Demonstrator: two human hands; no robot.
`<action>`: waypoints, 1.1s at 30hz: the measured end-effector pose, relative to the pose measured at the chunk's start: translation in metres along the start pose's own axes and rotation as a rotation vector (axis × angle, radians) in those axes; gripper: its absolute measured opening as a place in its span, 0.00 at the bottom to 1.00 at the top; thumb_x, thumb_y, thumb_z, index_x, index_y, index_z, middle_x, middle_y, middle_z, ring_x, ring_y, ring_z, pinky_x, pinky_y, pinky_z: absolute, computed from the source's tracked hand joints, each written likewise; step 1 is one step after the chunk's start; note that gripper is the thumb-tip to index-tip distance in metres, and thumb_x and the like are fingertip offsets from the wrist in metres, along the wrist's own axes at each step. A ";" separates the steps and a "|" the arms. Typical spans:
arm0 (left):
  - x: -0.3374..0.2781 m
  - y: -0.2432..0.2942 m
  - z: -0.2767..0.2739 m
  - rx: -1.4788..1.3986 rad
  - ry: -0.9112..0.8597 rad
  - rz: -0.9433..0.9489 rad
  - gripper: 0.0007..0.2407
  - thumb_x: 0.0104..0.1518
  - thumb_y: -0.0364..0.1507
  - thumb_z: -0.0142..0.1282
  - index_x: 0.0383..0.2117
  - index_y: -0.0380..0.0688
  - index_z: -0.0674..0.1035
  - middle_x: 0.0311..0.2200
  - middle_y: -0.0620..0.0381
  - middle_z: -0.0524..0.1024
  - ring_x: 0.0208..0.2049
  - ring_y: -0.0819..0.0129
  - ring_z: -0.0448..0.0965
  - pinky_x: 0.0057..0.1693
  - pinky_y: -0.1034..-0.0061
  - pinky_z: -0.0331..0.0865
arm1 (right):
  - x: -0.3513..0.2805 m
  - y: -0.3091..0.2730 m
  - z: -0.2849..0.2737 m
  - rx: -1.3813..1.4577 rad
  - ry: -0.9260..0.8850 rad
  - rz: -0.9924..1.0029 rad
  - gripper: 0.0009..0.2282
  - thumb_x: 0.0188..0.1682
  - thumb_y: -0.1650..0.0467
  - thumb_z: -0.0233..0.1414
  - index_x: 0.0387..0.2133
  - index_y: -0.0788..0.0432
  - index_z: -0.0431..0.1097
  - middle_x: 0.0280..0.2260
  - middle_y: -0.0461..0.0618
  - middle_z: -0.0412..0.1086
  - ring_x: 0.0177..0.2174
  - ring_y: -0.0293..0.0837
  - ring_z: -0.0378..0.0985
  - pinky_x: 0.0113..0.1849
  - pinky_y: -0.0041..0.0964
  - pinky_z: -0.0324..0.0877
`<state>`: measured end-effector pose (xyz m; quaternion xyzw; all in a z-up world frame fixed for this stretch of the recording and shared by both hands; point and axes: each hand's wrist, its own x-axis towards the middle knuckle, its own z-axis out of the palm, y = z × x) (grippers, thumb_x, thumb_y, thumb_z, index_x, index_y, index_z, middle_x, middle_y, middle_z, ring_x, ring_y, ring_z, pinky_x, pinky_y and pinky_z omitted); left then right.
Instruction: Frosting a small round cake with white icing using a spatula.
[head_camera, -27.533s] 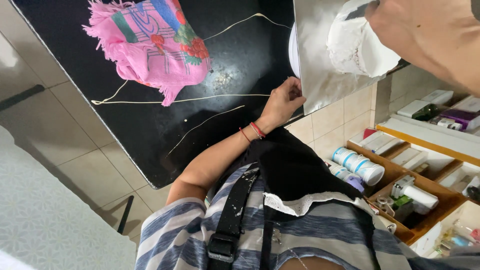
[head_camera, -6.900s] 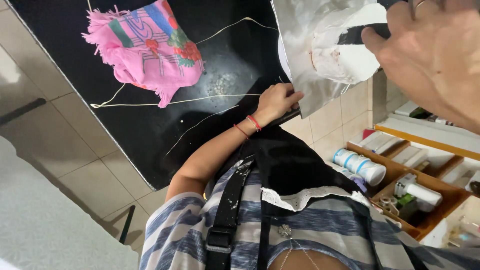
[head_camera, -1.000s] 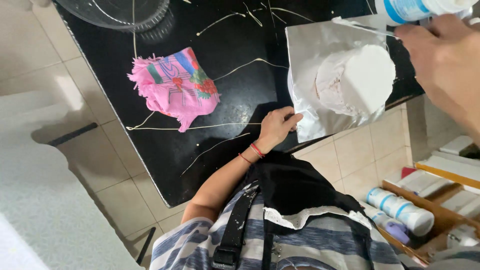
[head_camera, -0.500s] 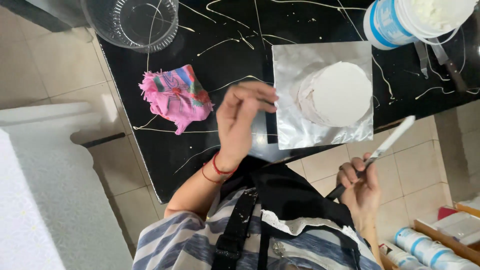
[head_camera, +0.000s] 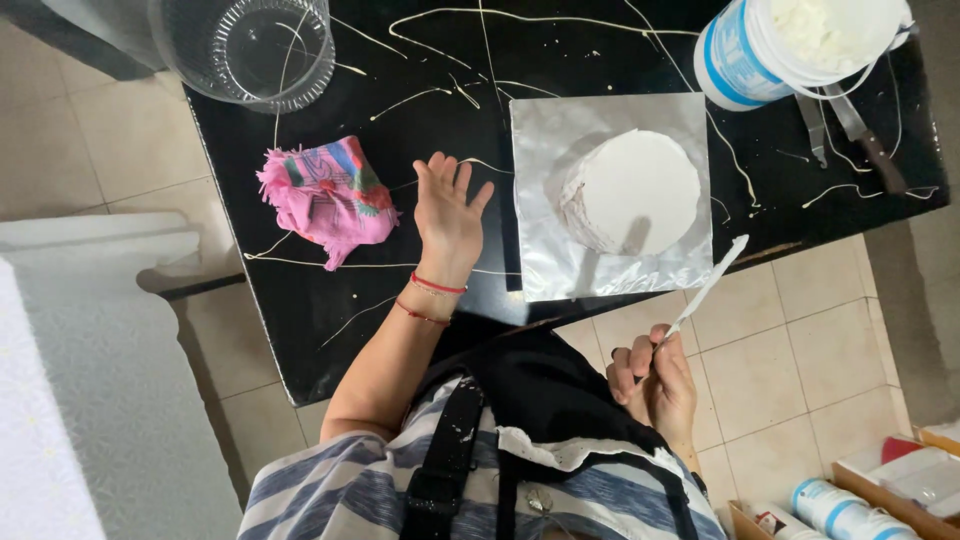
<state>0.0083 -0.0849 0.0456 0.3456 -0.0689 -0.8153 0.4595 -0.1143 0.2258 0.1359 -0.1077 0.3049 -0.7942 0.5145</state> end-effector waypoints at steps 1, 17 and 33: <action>0.003 0.002 0.000 -0.011 -0.016 0.022 0.34 0.63 0.51 0.40 0.70 0.43 0.52 0.70 0.50 0.50 0.72 0.54 0.49 0.70 0.44 0.52 | 0.002 -0.001 -0.001 0.004 -0.021 0.017 0.08 0.64 0.69 0.41 0.51 0.57 0.63 0.32 0.49 0.65 0.26 0.44 0.63 0.27 0.37 0.62; 0.014 -0.006 -0.008 -0.119 0.085 -0.063 0.36 0.62 0.55 0.36 0.70 0.44 0.46 0.71 0.47 0.45 0.72 0.51 0.51 0.70 0.41 0.54 | 0.011 0.000 -0.001 -0.095 0.016 0.108 0.09 0.63 0.68 0.41 0.49 0.60 0.63 0.30 0.54 0.68 0.19 0.46 0.67 0.23 0.37 0.63; 0.060 0.099 -0.058 -0.297 0.070 0.174 0.37 0.59 0.56 0.40 0.67 0.38 0.56 0.66 0.42 0.56 0.69 0.46 0.58 0.69 0.39 0.57 | 0.002 0.000 -0.003 -0.052 0.001 0.068 0.08 0.64 0.69 0.43 0.50 0.59 0.64 0.33 0.52 0.68 0.21 0.44 0.65 0.24 0.35 0.63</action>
